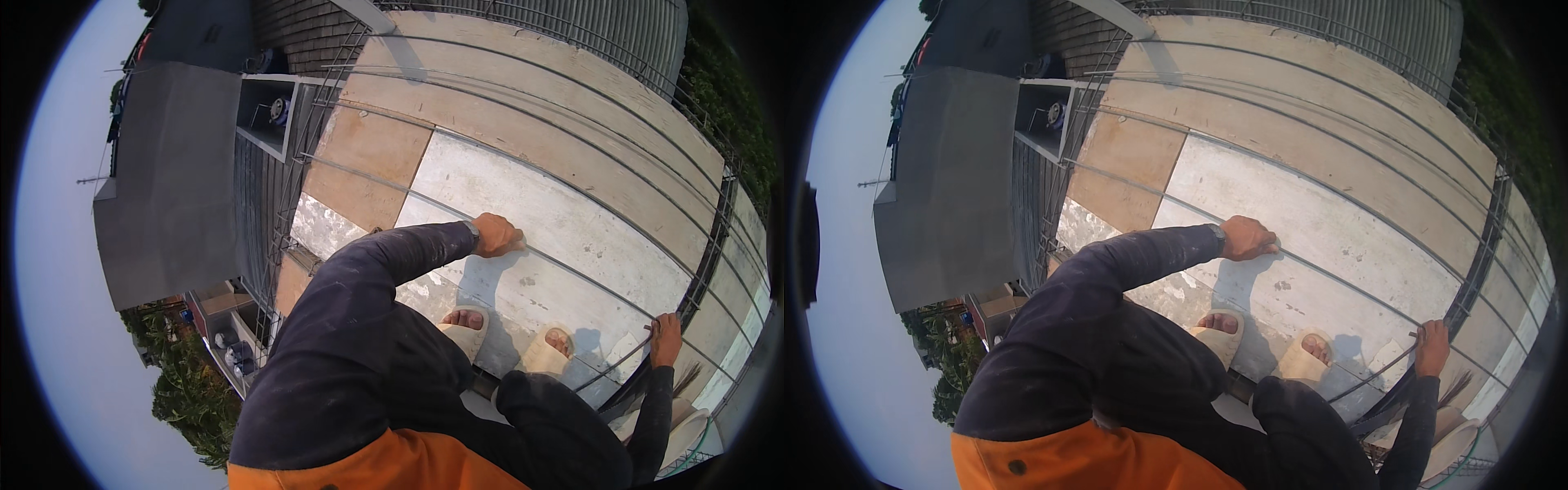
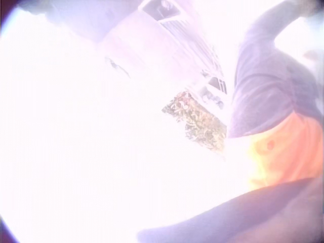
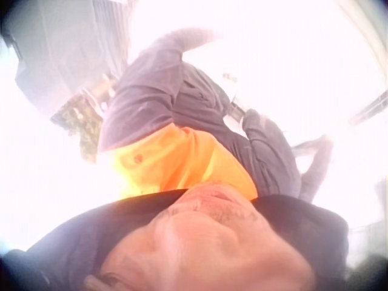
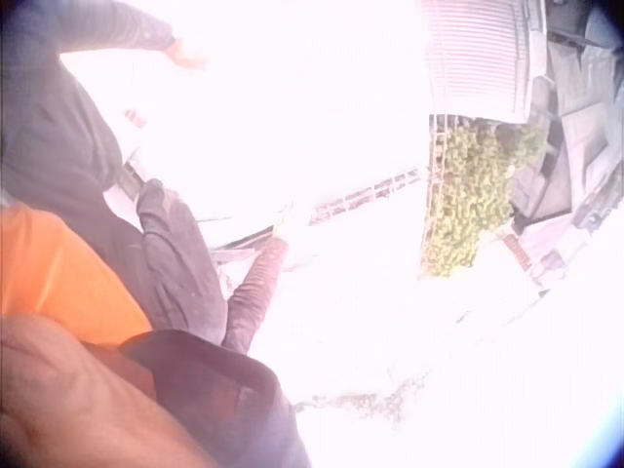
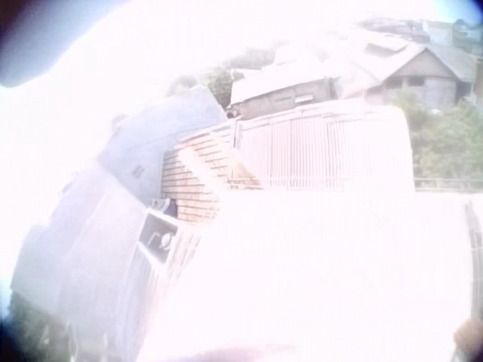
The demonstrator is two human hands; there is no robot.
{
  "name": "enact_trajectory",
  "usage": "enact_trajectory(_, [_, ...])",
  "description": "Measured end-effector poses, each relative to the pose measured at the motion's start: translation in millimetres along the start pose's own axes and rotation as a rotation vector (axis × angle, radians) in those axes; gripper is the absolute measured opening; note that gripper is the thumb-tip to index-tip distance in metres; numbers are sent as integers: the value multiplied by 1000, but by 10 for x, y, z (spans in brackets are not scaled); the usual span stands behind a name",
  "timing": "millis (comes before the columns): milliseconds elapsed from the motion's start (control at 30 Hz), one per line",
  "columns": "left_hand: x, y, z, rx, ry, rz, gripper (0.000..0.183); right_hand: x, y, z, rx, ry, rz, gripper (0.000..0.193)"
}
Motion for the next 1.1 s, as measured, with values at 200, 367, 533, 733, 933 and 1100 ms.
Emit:
enact_trajectory(200, [-46, -467, -268, 130, 183, 73, 37, 77, -144, -59, 81, 36, -61, 13])
enact_trajectory(367, [-12, -227, -45, 76, 377, 5, 33, 116, -104, -9, -19, 73, -19, 16])
enact_trajectory(533, [-38, 55, 260, 24, 448, -43, 32, 171, -368, 86, 117, -10, -62, 15])
enact_trajectory(733, [27, -344, -120, 51, 589, -97, 24, 90, -824, 253, 200, -20, -2, 8])
enact_trajectory(933, [203, -817, -540, 184, 750, -62, 20, 44, -1421, 400, 336, 0, 74, 16])
enact_trajectory(1100, [264, -754, -622, 185, 752, -71, 21, 24, -1592, 605, 166, -106, 19, 15])
Point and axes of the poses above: each hand's wrist, its own z-axis towards the middle knuckle, its own x-axis out of the back of the hand, y = z × x, the point moved 8 cm from there along z, towards the middle knuckle, and after that the axes turned 8 degrees about z, right-handed, at the moved point
